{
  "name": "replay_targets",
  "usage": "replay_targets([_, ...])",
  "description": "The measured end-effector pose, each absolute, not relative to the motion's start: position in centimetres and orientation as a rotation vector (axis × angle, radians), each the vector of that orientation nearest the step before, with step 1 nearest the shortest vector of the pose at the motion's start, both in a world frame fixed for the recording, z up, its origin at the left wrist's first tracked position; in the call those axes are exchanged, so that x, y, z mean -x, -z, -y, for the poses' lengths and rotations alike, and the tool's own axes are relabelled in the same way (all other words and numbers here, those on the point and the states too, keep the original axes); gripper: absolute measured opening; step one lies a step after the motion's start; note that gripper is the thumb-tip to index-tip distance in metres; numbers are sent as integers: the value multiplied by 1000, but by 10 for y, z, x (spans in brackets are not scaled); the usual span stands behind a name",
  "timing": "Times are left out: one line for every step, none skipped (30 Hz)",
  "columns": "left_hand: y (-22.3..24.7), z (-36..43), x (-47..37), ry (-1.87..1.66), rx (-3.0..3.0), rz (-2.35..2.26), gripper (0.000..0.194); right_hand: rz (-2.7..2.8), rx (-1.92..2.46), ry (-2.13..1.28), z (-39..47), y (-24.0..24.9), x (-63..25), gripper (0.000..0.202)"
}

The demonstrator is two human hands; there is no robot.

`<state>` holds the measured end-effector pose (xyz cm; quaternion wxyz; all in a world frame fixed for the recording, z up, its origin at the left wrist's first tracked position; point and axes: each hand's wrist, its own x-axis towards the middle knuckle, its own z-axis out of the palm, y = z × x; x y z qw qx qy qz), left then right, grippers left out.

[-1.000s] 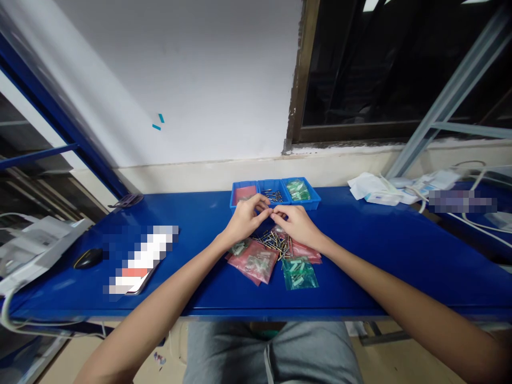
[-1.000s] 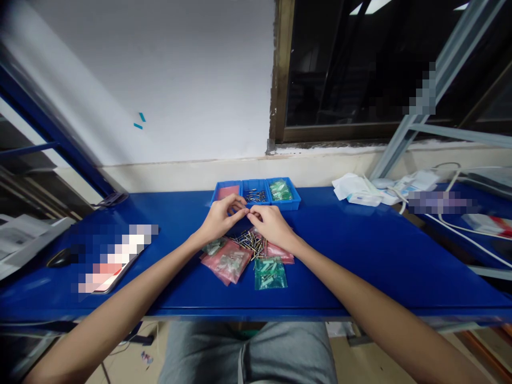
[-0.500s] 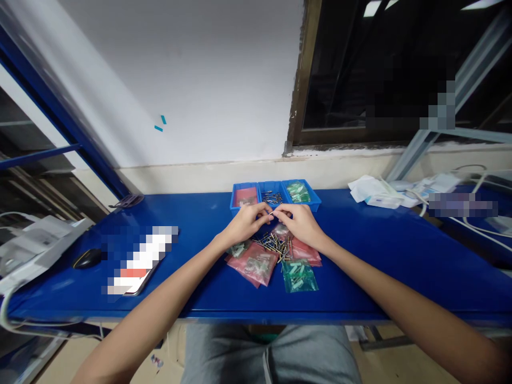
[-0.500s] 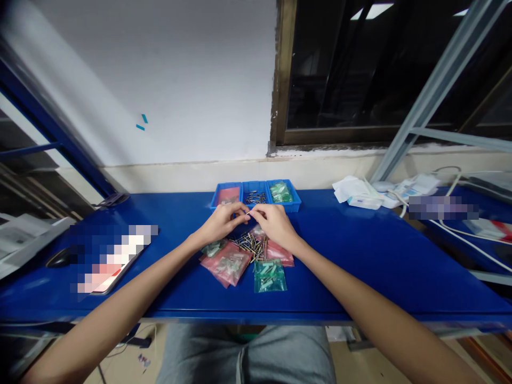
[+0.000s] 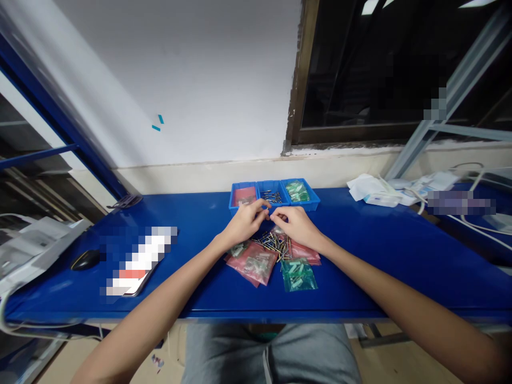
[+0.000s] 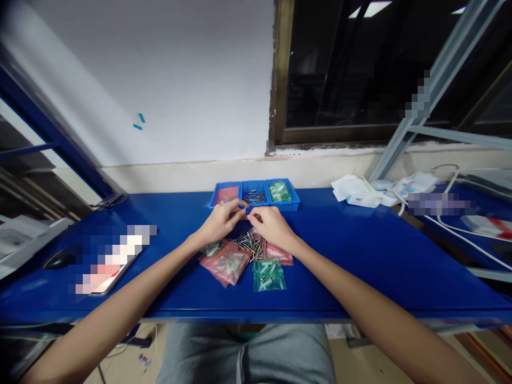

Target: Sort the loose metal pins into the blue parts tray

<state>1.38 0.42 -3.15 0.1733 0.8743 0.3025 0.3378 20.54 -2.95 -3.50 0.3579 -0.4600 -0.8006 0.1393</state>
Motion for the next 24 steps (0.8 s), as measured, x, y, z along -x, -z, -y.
replay_targets([31, -3, -14, -971, -2481, -862, 17, 2073, 1180, -359, 29, 35, -205, 19])
replay_targets([30, -2, -15, -987, -2479, -863, 15, 2079, 1173, -360, 29, 36, -205, 19])
replay_targets([29, -1, -15, -1005, -2475, -861, 13, 2081, 1168, -361, 29, 36, -205, 18])
replay_targets([29, -1, -16, -1021, -2469, -858, 12, 2080, 1165, -363, 29, 37, -205, 18])
replay_targets([28, 0, -16, -1033, -2463, -854, 11, 2075, 1163, -367, 29, 37, -205, 17])
replay_targets([28, 0, -16, -1044, -2456, -851, 10, 2070, 1160, -372, 28, 37, -205, 16])
replay_targets([28, 0, -16, -1055, -2450, -850, 9, 2064, 1158, -376, 28, 38, -205, 15])
replay_targets([28, 0, -16, -1064, -2445, -849, 9, 2059, 1157, -376, 28, 38, -205, 14])
replay_targets([29, 0, -16, -1071, -2442, -852, 9, 2053, 1156, -376, 28, 38, -205, 14])
replay_targets([29, 0, -17, -1077, -2438, -857, 9, 2048, 1155, -378, 28, 38, -205, 14])
replay_targets([29, 0, -17, -1081, -2435, -862, 9, 2043, 1157, -380, 28, 38, -205, 14])
replay_targets([29, 1, -17, -1085, -2430, -865, 10, 2036, 1161, -380, 28, 38, -205, 14])
replay_targets([29, 1, -17, -1089, -2423, -867, 10, 2030, 1165, -378, 28, 38, -205, 14])
replay_targets([28, 1, -17, -1093, -2416, -868, 10, 2028, 1168, -372, 28, 37, -205, 14])
replay_targets([28, 2, -18, -1099, -2409, -871, 11, 2028, 1170, -359, 28, 37, -205, 15])
replay_targets([28, 2, -18, -1105, -2404, -874, 12, 2031, 1170, -340, 29, 37, -205, 16])
replay_targets([28, 2, -18, -1111, -2401, -878, 13, 2035, 1169, -320, 29, 37, -206, 16])
replay_targets([27, 2, -18, -1115, -2400, -882, 13, 2045, 1167, -299, 29, 37, -206, 16])
replay_targets([27, 2, -18, -1115, -2402, -883, 14, 2058, 1165, -278, 29, 37, -206, 17])
replay_targets([26, 2, -18, -1115, -2404, -883, 14, 2073, 1164, -257, 29, 37, -207, 17])
replay_targets([26, 2, -18, -1114, -2405, -880, 14, 2092, 1163, -237, 29, 37, -207, 18])
replay_targets([25, 3, -18, -1110, -2406, -873, 14, 2113, 1160, -218, 30, 37, -207, 18])
replay_targets([25, 3, -17, -1104, -2402, -863, 15, 2137, 1156, -197, 30, 37, -208, 18])
replay_targets([24, 3, -17, -1097, -2396, -852, 16, 2163, 1149, -173, 31, 37, -208, 18])
